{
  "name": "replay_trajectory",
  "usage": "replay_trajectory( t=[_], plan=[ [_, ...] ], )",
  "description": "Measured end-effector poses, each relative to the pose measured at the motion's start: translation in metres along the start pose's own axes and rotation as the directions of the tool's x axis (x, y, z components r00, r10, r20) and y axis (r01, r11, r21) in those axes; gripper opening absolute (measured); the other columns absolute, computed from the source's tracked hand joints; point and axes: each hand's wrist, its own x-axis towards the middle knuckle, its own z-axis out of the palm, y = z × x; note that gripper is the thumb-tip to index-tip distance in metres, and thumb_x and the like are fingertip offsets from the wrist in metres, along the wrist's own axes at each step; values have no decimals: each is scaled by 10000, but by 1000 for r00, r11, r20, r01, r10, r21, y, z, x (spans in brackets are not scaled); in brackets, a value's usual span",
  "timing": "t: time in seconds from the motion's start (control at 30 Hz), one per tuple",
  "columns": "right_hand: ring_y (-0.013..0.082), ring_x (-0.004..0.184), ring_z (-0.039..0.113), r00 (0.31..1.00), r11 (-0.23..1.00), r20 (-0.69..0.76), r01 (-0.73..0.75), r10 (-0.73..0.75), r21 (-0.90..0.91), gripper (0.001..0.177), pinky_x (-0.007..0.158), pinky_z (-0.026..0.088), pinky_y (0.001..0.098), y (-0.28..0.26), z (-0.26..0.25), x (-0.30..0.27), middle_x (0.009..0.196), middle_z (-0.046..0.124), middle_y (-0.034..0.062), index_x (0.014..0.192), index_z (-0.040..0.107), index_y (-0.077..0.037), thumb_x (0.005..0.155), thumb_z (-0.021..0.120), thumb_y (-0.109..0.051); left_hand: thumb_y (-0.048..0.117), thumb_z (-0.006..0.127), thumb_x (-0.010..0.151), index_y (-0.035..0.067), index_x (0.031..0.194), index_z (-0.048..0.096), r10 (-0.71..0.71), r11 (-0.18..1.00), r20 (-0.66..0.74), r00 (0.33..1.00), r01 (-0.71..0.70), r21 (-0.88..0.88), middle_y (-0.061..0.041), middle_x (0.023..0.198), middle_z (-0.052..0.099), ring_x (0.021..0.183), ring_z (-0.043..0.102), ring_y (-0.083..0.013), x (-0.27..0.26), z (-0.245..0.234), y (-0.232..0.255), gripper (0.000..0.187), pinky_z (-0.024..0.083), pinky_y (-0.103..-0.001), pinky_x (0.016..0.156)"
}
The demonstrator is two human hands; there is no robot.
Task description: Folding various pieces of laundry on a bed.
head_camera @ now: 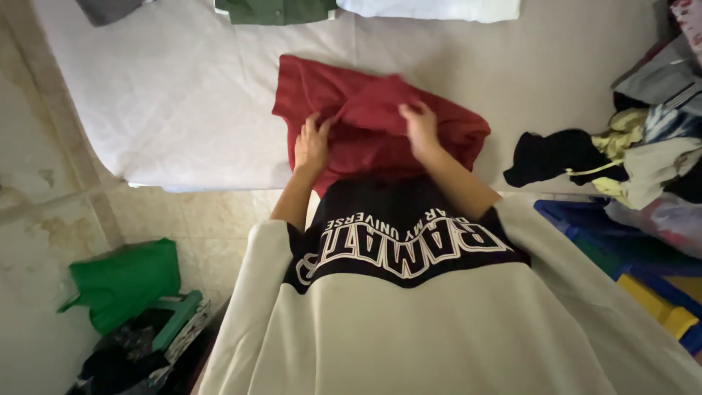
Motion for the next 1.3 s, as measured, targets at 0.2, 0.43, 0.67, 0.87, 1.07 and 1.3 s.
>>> replay_trajectory(
  t=[0.2,0.43,0.67,0.87,1.07,1.3],
  plan=[
    [234,858,666,968,983,-170,-183,183,19,367,694,547,394,62,-80,18,1001,714,36,1241,674,-99,921,714,-275,290,761,859,191,1272,642,-133,987,96,986,141,-78,-93,1404,486,1226,542,-336,53,-24,11,440,534,-490,898],
    [308,810,716,868,712,-161,263,-469,-651,335,704,553,432,35,-76,-29,906,746,117,1127,641,-53,944,735,-318,355,761,879,128,1233,654,-318,947,-132,939,306,-101,-112,1327,551,1250,540,-347,37,-30,9,434,467,-495,1017],
    [329,918,716,881,355,389,466,-269,-810,330,802,562,444,78,-101,-100,1008,727,88,1084,657,-157,999,696,-474,636,653,903,4,1176,640,-820,510,2,572,734,-448,-202,1164,666,1110,624,-384,-131,39,-17,688,488,-490,978],
    [344,1014,647,826,-87,520,514,-218,-853,710,781,505,484,81,-76,-126,1073,636,127,1134,617,-95,654,833,-570,521,737,820,-10,903,775,-381,792,43,923,350,-501,-190,911,757,864,704,-349,-210,150,-55,539,551,-462,795],
    [251,946,652,746,-418,543,384,-385,-824,171,798,489,466,153,-102,-96,1036,615,32,1060,575,-183,974,707,-250,422,657,978,-35,1021,770,-676,-21,409,613,539,-842,-129,850,702,759,605,-264,-212,151,-49,473,477,-416,676],
    [327,907,676,711,18,484,572,-510,-820,396,730,524,483,82,-117,-135,998,684,90,1169,674,-154,775,710,-170,262,803,870,-66,1428,480,-600,211,205,773,400,-892,-170,1156,710,958,701,-174,-168,-31,9,723,596,-324,823]
  ],
)
